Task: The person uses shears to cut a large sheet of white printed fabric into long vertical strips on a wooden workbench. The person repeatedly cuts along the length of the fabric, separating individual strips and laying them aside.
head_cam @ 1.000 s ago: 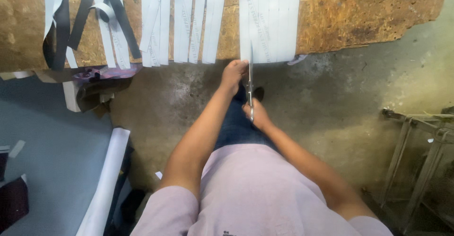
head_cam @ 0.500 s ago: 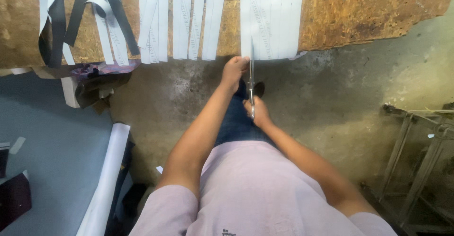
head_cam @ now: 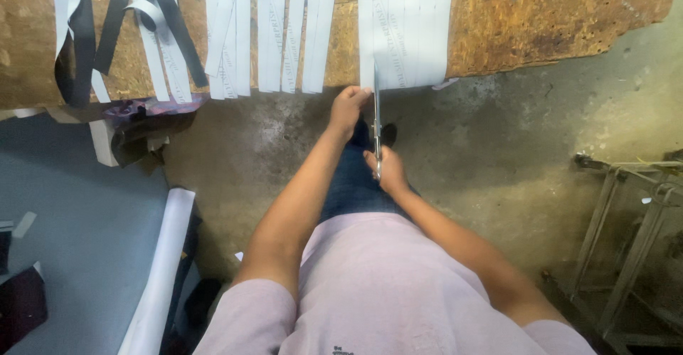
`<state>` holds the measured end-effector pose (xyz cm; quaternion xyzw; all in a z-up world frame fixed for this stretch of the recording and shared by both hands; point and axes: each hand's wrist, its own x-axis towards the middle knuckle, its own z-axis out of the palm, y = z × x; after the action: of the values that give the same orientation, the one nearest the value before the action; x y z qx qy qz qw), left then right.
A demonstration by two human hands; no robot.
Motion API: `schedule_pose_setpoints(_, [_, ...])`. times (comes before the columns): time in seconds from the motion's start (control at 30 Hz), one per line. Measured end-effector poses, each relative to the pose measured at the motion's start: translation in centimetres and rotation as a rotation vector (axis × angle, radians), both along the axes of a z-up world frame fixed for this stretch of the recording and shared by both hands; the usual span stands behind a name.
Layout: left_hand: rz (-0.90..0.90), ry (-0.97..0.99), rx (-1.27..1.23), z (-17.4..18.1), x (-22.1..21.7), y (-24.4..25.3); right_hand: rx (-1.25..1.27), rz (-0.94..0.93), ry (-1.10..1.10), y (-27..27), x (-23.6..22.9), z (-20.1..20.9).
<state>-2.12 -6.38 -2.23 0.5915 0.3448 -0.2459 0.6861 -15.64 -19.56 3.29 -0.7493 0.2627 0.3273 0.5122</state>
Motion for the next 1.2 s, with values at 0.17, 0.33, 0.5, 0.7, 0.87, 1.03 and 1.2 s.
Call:
schedule_pose_setpoints(0.17, [-0.128,-0.039,0.117,-1.2,0.1,1.0,0.059,-0.054,-0.037,-0.2,1.1,-3.3])
schedule_pose_setpoints(0.33, [-0.201,-0.056,0.178,-1.9,0.1,1.2,0.113,-0.074,-0.079,-0.8,4.2,-4.8])
schedule_pose_setpoints(0.5, [-0.254,-0.064,0.209,-2.4,0.4,1.4,0.054,-0.025,-0.060,-1.0,5.2,-4.4])
schedule_pose_setpoints(0.7, [-0.407,-0.076,0.309,-3.9,0.9,2.2,-0.002,-0.032,-0.047,-0.4,5.8,-3.3])
schedule_pose_setpoints(0.87, [-0.462,-0.102,0.348,0.4,1.1,2.3,0.011,-0.045,-0.043,-0.6,6.8,-4.5])
schedule_pose_setpoints(1.03, [-0.518,-0.081,0.376,1.8,1.3,2.4,0.000,-0.023,-0.022,-0.6,10.8,-2.6])
schedule_pose_setpoints(1.2, [-0.491,-0.068,0.316,0.4,1.1,2.7,-0.010,-0.004,-0.030,-0.1,12.5,0.0])
